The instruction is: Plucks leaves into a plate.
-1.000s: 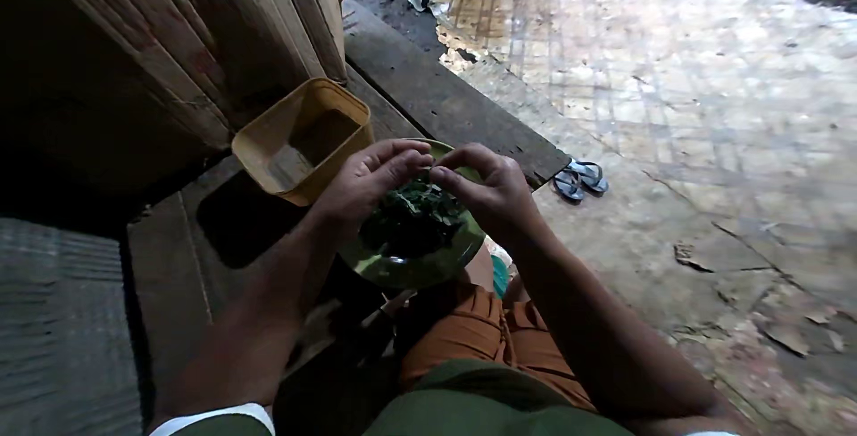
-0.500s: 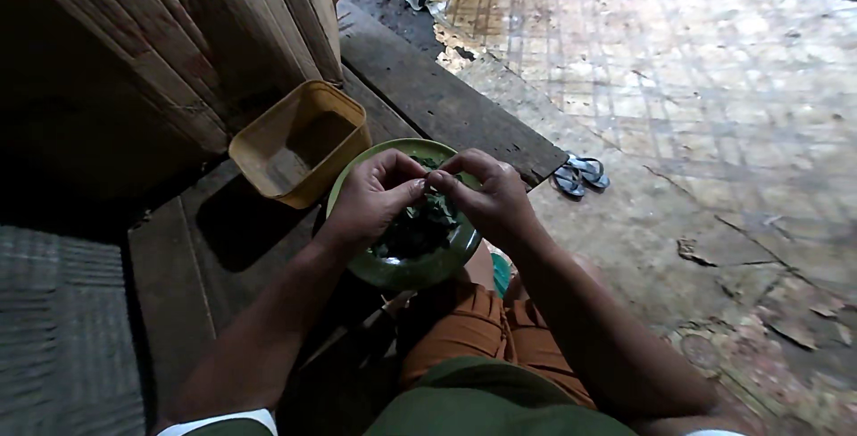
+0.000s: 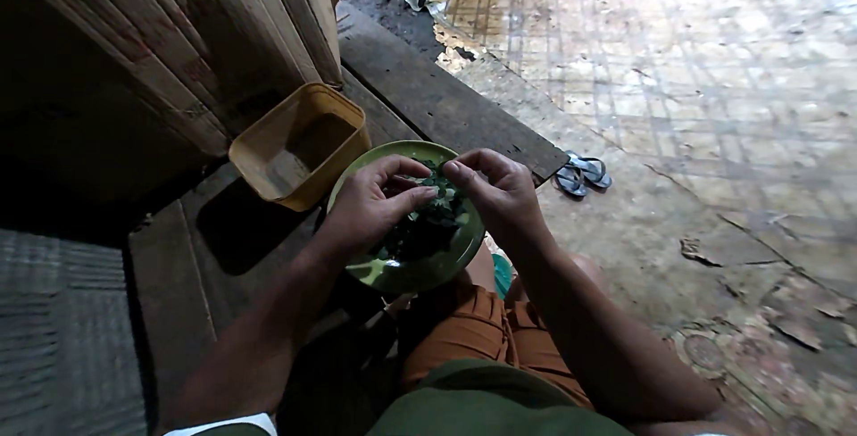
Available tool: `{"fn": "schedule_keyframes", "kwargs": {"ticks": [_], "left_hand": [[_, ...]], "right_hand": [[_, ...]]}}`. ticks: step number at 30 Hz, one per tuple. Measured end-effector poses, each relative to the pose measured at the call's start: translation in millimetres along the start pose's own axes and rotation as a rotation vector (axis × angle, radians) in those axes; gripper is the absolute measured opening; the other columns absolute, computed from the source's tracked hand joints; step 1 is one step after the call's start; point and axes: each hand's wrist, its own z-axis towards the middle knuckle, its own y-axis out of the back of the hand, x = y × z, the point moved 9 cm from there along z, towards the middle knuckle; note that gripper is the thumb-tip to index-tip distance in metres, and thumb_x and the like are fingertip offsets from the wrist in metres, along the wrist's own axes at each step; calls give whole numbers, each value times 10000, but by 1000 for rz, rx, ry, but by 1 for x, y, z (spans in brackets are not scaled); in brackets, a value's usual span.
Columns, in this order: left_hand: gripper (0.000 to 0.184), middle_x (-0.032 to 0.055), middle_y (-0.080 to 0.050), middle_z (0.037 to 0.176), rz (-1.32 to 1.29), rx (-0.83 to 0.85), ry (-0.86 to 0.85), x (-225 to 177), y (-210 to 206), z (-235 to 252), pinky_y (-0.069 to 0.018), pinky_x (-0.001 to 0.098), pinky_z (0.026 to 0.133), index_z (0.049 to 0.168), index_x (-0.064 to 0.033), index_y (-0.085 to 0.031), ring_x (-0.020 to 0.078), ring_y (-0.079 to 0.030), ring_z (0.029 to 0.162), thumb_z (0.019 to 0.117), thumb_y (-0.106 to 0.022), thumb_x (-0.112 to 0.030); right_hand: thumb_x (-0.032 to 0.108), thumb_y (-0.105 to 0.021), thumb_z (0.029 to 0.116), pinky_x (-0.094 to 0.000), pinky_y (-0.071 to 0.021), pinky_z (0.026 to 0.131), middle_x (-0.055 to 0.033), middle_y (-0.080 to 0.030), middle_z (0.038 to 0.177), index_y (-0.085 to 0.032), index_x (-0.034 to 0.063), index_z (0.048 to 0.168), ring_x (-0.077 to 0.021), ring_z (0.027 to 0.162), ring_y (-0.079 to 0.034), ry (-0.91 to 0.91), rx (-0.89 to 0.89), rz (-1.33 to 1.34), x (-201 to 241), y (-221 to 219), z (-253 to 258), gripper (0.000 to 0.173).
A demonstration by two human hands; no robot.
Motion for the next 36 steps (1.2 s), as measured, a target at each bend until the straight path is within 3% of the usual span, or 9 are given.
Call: {"fn": "schedule_keyframes", "kwargs": {"ticks": [7, 10, 16, 20, 24, 27, 31, 34, 36], "left_hand": [[44, -49, -681, 805, 100, -70, -86, -1, 3, -1, -526, 170, 634, 991, -100, -714, 4, -620, 687, 974, -691, -134], [47, -58, -682, 813, 142, -84, -122, -2, 5, -2, -524, 159, 643, 984, -102, -720, -10, -619, 695, 966, -692, -135], [83, -31, -689, 858, 325, -160, -214, -13, 19, -2, -535, 177, 714, 962, -80, -722, -14, -625, 756, 967, -668, -142], [206, 86, -712, 961, 627, -386, -186, -22, 76, -3, -556, 339, 801, 1041, -40, -721, 124, -668, 862, 1019, -614, -214], [359, 222, -709, 1100, 856, -531, 4, -2, 128, -2, -511, 574, 917, 1135, 0, -713, 361, -684, 1037, 1076, -513, -292], [392, 232, -639, 1325, 922, -499, 57, 12, 134, 1, -391, 607, 1095, 1251, 1, -686, 438, -543, 1305, 1081, -501, -300], [332, 196, -622, 1366, 837, -372, -104, -1, 103, 7, -384, 536, 1131, 1226, -31, -709, 375, -530, 1334, 1054, -545, -262], [270, 115, -678, 1285, 683, -237, -190, -8, 74, 7, -444, 445, 1092, 1078, -55, -748, 245, -591, 1271, 1033, -575, -258], [249, 81, -690, 1254, 583, -156, -194, -7, 60, 6, -473, 382, 1067, 1070, -63, -745, 166, -613, 1228, 1028, -595, -256]], "right_hand": [[218, -629, 1018, -200, -540, 695, 50, -688, 892, -707, 100, 1023, -4, 781, -635, 45, 50, -42, 0, -9, 0, 141], [240, -629, 1017, -227, -564, 775, 45, -709, 981, -714, 109, 1078, -18, 868, -661, 88, 98, -95, 5, -12, 2, 167], [239, -630, 1016, -273, -547, 818, -23, -684, 936, -711, 56, 997, -59, 871, -649, 209, 32, -283, 14, -8, 3, 201], [245, -640, 1002, -530, -439, 1013, -74, -715, 979, -744, 52, 1018, -205, 983, -665, 201, 52, -442, 9, -3, 5, 220], [239, -666, 984, -586, -367, 1074, -65, -727, 1143, -760, 137, 1174, -274, 1121, -636, 185, 189, -651, 8, -17, 0, 235], [262, -700, 950, -622, -357, 1088, -61, -720, 1193, -743, 137, 1206, -290, 1164, -636, 288, 180, -705, 15, -26, -5, 288], [358, -749, 909, -643, -354, 1096, -61, -722, 1123, -757, 133, 1063, -286, 1145, -644, 395, 175, -746, 24, -46, -16, 273], [267, -732, 914, -633, -347, 1112, -86, -721, 1083, -758, 111, 990, -309, 1130, -648, 436, 204, -809, 23, -63, -17, 176], [160, -691, 917, -618, -361, 1096, -85, -724, 990, -756, 98, 932, -307, 1060, -666, 459, 173, -798, 22, -62, -13, 91]]}}
